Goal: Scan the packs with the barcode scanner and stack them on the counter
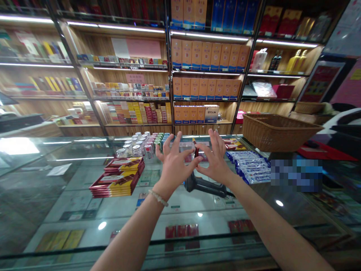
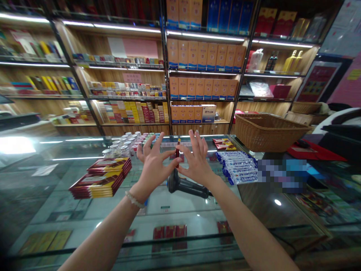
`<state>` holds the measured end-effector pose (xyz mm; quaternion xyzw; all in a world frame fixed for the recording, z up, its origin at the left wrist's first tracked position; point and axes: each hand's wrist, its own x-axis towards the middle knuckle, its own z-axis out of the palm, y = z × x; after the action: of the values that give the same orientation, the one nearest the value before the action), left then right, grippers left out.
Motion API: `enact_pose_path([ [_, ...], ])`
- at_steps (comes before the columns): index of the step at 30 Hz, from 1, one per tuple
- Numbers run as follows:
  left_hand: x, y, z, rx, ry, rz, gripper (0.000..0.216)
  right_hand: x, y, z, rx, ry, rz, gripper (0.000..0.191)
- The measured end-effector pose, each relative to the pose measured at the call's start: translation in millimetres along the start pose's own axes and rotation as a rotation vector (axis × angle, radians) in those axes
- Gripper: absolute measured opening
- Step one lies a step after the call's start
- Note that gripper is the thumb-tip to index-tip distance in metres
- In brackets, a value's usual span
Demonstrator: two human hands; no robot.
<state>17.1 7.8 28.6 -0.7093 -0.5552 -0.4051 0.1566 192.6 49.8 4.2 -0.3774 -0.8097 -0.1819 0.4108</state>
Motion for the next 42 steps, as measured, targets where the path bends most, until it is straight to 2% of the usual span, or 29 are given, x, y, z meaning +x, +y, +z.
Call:
enact_pose_path([
  [8,-0.4,0.6,0.3,-0.007,0.072,0.017,0.015,-1.2,-4.9,-0.9,-0.041,-0.049,-0.015,0.051],
  [15,1.2,1.3,-0.3,-0.025,0.082,0.003,0.019,-0.1,-4.5,-1.7,-0.099,-0.002,-0.031,0.051],
  [21,5.0,-4.5,1.4,-0.079,0.061,-0.035,0.026,1.8,10.0,-3.7,-0.147,-0.004,-0.010,0.059],
  [28,10.7,-20.2,6.0,-0.139,0.092,-0.117,0.031,-1.3,38.7,-2.2,-0.155,-0.027,0.046,0.067],
  [34,11.8,-28.6,11.9,-0.088,0.033,-0.101,0.036,-1.8,43.4,0.8,-0.142,-0.023,0.034,0.065],
  [37,11.8,-32.2,11.3,-0.062,0.048,-0.093,0.029,-1.8,44.5,0.1,-0.145,-0.026,0.038,0.064],
  [39,11.4,-34.3,8.6,-0.016,0.074,-0.066,0.040,-2.2,47.1,-0.9,-0.154,-0.020,0.049,0.063],
  [42,9.8,-37.2,4.1,0.091,0.073,0.053,0.069,-2.9,52.9,-2.3,-0.165,-0.003,0.065,0.062],
])
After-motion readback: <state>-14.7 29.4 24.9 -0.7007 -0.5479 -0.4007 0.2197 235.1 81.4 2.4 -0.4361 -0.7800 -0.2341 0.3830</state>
